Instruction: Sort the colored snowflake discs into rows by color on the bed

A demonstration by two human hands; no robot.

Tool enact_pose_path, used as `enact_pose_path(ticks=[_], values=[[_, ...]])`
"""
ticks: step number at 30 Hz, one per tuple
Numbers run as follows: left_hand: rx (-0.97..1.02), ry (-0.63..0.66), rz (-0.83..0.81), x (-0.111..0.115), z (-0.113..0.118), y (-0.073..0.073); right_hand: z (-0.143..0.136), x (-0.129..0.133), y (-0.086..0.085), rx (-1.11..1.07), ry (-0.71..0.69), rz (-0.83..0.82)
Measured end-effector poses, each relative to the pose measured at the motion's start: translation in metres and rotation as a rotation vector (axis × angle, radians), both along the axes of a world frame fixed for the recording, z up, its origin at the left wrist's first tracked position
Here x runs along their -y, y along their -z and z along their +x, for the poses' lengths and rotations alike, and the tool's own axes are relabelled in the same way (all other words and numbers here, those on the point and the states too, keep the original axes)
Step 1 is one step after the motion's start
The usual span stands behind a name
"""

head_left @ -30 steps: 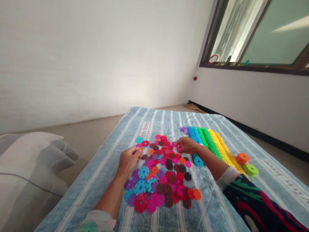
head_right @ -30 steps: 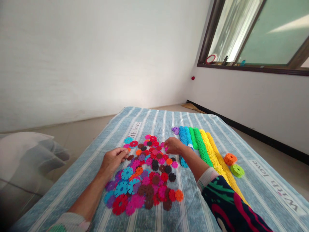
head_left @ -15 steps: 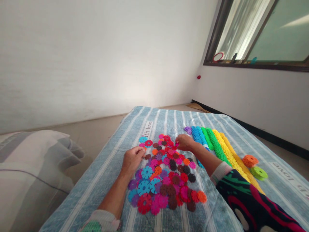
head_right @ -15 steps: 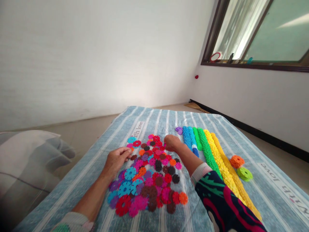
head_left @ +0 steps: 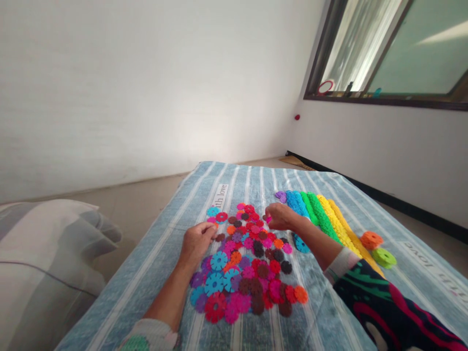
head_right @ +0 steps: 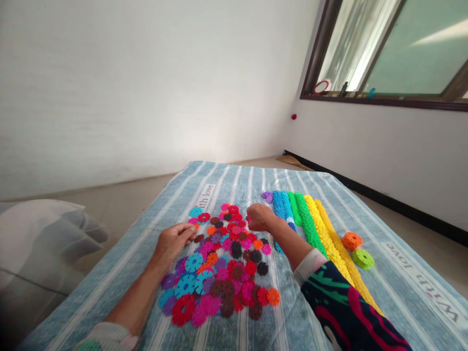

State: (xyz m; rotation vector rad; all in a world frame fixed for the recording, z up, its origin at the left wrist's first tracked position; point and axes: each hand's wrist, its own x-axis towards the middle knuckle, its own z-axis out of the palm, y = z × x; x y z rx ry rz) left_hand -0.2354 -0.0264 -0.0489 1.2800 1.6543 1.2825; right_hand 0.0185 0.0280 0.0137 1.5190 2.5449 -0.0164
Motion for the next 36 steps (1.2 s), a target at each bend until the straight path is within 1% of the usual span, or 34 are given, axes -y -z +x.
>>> enact_pose_path(ticks=[3,6,9,12,18,27,33,36], values=[[-0.012,0.004,0.007,0.0,0.0,0.001,0.014,0.02,-0.009,0.007,-0.048,-0.02],[-0.052,0.014,0.016,-0.002,-0.002,0.003,0.025,0.042,-0.013,0.029,-0.073,-0.026],[-0.091,0.019,0.022,-0.003,-0.003,0.005,0.032,0.06,-0.012,0.052,-0.097,-0.035],[-0.1,0.014,0.022,-0.003,-0.004,0.005,0.033,0.07,-0.006,0.067,-0.111,-0.033],[-0.108,0.012,0.027,-0.002,-0.003,0.002,0.032,0.073,0.004,0.069,-0.129,-0.02],[-0.098,0.019,0.02,-0.002,-0.003,0.001,0.03,0.071,0.011,0.03,-0.13,-0.018],[-0.065,0.023,-0.003,-0.001,-0.003,0.001,0.033,0.069,0.009,-0.024,-0.13,-0.012],[-0.068,0.014,-0.007,0.0,-0.003,0.0,0.038,0.061,0.004,-0.073,-0.108,0.007]])
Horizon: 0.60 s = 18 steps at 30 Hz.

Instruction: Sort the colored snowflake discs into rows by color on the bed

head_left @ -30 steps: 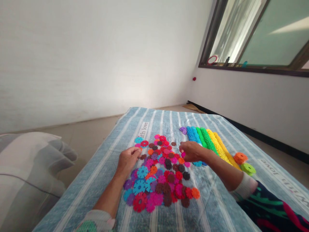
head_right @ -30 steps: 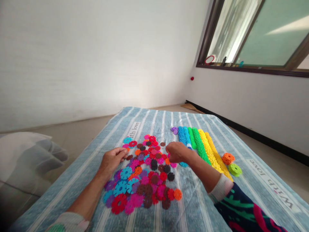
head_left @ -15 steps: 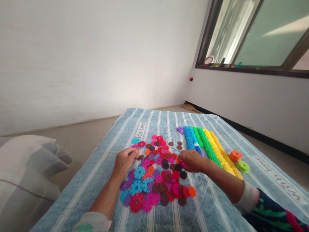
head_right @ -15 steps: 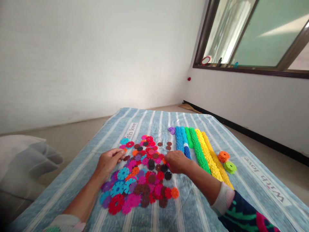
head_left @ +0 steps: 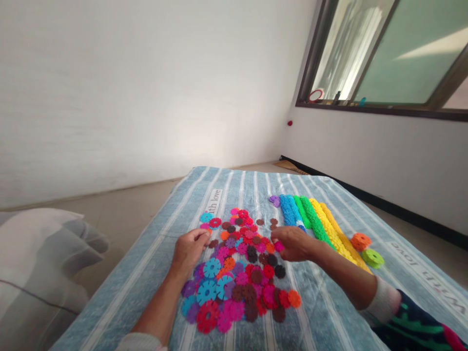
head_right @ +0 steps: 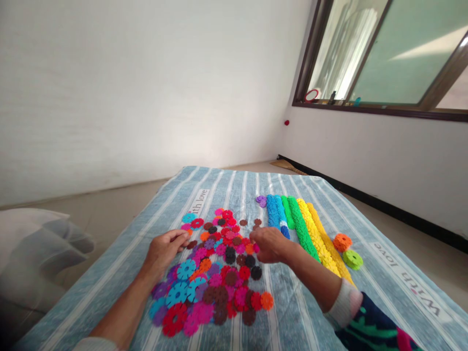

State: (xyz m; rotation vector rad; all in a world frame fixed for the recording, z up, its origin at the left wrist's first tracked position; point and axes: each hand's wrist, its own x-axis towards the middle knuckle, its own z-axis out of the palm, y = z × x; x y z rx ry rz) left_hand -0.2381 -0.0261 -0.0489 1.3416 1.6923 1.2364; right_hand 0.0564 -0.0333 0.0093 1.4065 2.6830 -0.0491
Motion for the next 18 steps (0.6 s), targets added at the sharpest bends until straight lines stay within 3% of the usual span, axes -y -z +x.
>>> enact_pose_path(ticks=[4,10,14,18], values=[[-0.012,0.007,0.001,0.0,0.0,0.001,0.005,-0.032,-0.006,-0.051,0.075,0.042],[-0.033,0.003,-0.021,0.0,-0.002,0.003,0.005,-0.113,-0.009,-0.051,0.213,0.096],[-0.031,-0.012,-0.038,0.001,-0.001,0.001,0.0,-0.157,-0.002,-0.007,0.238,0.074],[-0.041,-0.025,-0.054,0.0,-0.002,0.0,-0.005,-0.181,0.009,0.039,0.231,0.021]])
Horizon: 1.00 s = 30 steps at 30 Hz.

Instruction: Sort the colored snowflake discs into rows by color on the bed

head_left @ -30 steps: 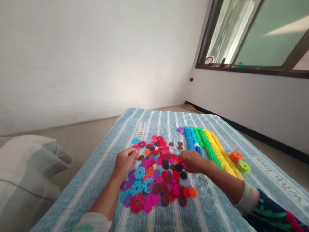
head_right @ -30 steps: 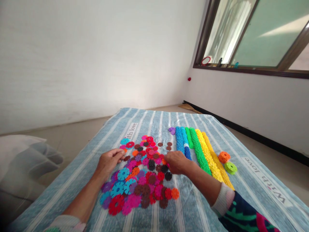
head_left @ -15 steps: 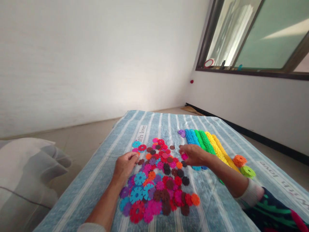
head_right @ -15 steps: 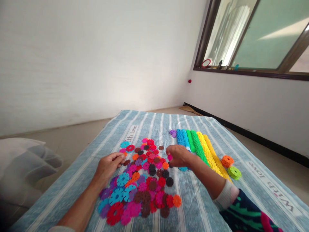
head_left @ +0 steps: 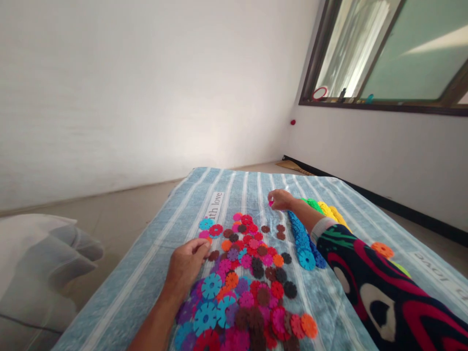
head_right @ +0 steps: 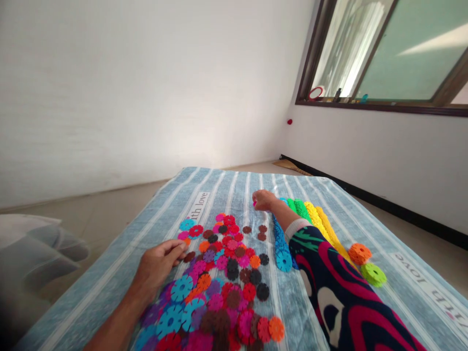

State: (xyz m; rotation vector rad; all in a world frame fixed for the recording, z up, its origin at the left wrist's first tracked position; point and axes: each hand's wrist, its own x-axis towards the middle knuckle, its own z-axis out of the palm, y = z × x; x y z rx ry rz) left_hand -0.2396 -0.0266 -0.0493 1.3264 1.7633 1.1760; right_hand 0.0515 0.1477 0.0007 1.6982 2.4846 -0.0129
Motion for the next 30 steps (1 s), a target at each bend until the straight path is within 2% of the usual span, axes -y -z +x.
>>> enact_pose_path(ticks=[8,19,30], values=[[-0.012,0.001,-0.009,0.001,0.001,-0.001,-0.009,-0.014,0.01,0.037,-0.021,-0.061],[-0.053,-0.027,-0.018,-0.001,0.001,-0.001,-0.002,-0.028,0.008,0.083,-0.068,-0.18],[-0.043,-0.048,-0.032,-0.001,0.002,-0.004,0.006,-0.033,0.01,0.008,-0.089,-0.164]])
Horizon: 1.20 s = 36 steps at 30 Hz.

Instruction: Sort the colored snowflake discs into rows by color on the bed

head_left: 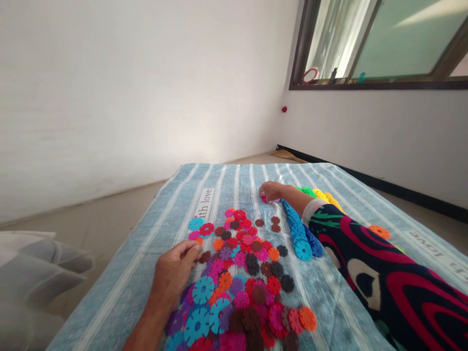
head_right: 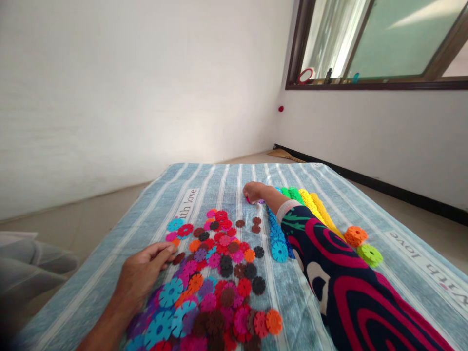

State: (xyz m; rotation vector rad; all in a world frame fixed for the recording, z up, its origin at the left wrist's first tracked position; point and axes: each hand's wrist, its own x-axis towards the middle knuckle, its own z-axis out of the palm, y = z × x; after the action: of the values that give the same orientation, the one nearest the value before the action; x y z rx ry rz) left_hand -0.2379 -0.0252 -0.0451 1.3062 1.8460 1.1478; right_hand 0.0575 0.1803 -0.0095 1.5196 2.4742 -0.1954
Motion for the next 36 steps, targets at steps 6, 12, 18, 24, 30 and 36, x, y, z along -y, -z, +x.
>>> enact_pose_path(ticks=[6,12,18,24,30,36], values=[[-0.013,-0.004,-0.011,-0.002,0.0,-0.001,0.007,0.002,-0.019,-0.085,0.008,0.094],[-0.022,-0.004,-0.011,0.0,-0.001,-0.003,0.009,0.004,-0.024,-0.117,0.036,0.121],[-0.006,-0.01,-0.024,0.001,0.001,-0.005,0.001,0.012,-0.014,-0.064,0.039,0.031],[-0.022,-0.01,-0.018,-0.001,-0.001,-0.002,-0.004,0.015,-0.009,-0.004,0.039,0.011],[-0.02,0.009,-0.012,-0.001,-0.002,-0.001,-0.007,0.017,-0.01,0.02,0.022,0.023],[-0.052,0.017,-0.012,-0.001,-0.003,0.0,-0.012,0.026,-0.016,0.037,0.017,0.055]])
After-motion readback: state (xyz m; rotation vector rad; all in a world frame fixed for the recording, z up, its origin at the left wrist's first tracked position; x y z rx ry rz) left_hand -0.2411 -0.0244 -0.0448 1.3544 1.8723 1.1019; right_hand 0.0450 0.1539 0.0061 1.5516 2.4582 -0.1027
